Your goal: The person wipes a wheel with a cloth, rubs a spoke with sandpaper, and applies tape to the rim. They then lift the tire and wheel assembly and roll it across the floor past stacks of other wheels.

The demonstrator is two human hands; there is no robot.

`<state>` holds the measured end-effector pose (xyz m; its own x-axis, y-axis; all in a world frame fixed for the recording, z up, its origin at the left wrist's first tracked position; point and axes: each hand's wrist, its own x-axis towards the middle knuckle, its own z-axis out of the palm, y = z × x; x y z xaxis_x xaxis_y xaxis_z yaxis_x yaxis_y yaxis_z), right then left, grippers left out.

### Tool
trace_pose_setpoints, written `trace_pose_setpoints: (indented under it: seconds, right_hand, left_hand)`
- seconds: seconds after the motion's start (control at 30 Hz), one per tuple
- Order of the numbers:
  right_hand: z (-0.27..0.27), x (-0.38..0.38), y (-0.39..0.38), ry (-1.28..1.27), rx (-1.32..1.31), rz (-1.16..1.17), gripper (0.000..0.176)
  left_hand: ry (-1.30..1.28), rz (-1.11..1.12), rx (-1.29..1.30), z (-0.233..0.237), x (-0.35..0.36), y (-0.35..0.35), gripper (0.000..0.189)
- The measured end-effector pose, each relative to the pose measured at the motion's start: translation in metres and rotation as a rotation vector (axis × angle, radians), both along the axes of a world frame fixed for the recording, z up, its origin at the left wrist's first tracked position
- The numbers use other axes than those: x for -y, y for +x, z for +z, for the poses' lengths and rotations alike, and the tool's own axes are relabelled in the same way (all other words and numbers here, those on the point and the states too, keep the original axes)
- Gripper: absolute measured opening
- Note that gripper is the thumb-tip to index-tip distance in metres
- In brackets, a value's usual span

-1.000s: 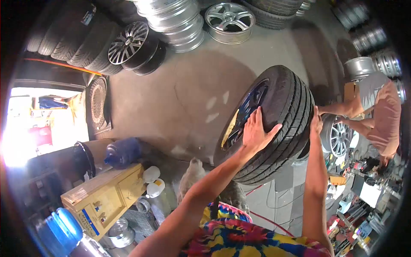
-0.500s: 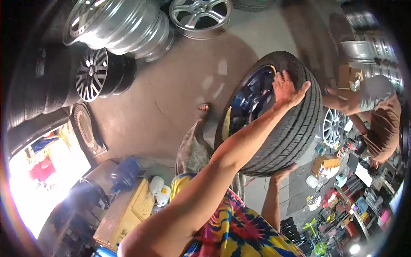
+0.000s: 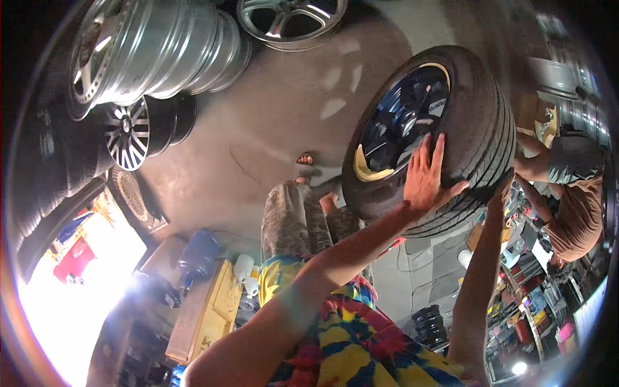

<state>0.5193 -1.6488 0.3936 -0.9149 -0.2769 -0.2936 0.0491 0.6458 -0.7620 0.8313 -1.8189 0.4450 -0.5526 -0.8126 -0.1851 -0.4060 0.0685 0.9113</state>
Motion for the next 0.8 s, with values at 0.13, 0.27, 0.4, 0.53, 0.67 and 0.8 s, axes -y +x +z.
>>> trace_pose_setpoints:
  seconds: [0.13,0.27,0.4,0.53,0.67,0.8]
  right_hand:
    - [-0.015,0.014,-0.061,0.013,-0.102,0.222,0.092]
    - [-0.099,-0.032,-0.202,0.320,-0.583,0.720,0.065]
    - [-0.155,0.004,-0.242,-0.131,-0.984,0.926,0.076]
    - [0.019,0.157,-0.124,-0.044,0.069,-0.187,0.054]
    - [-0.011,0.121,-0.135,-0.217,-0.140,-0.151,0.067]
    - [-0.028,0.034,-0.004,-0.184,-0.007,-0.299,0.065]
  left_hand:
    - [-0.044,0.031,0.089,0.010,0.029,-0.047,0.122]
    - [-0.051,0.049,0.098,0.010,0.057,-0.086,0.122]
    - [-0.028,0.012,0.158,0.008,0.083,-0.124,0.126]
    - [-0.099,-0.079,0.282,0.003,0.111,-0.172,0.130]
    - [-0.009,-0.182,0.272,-0.001,0.160,-0.224,0.131]
    - [-0.056,-0.266,0.395,-0.019,0.203,-0.291,0.130]
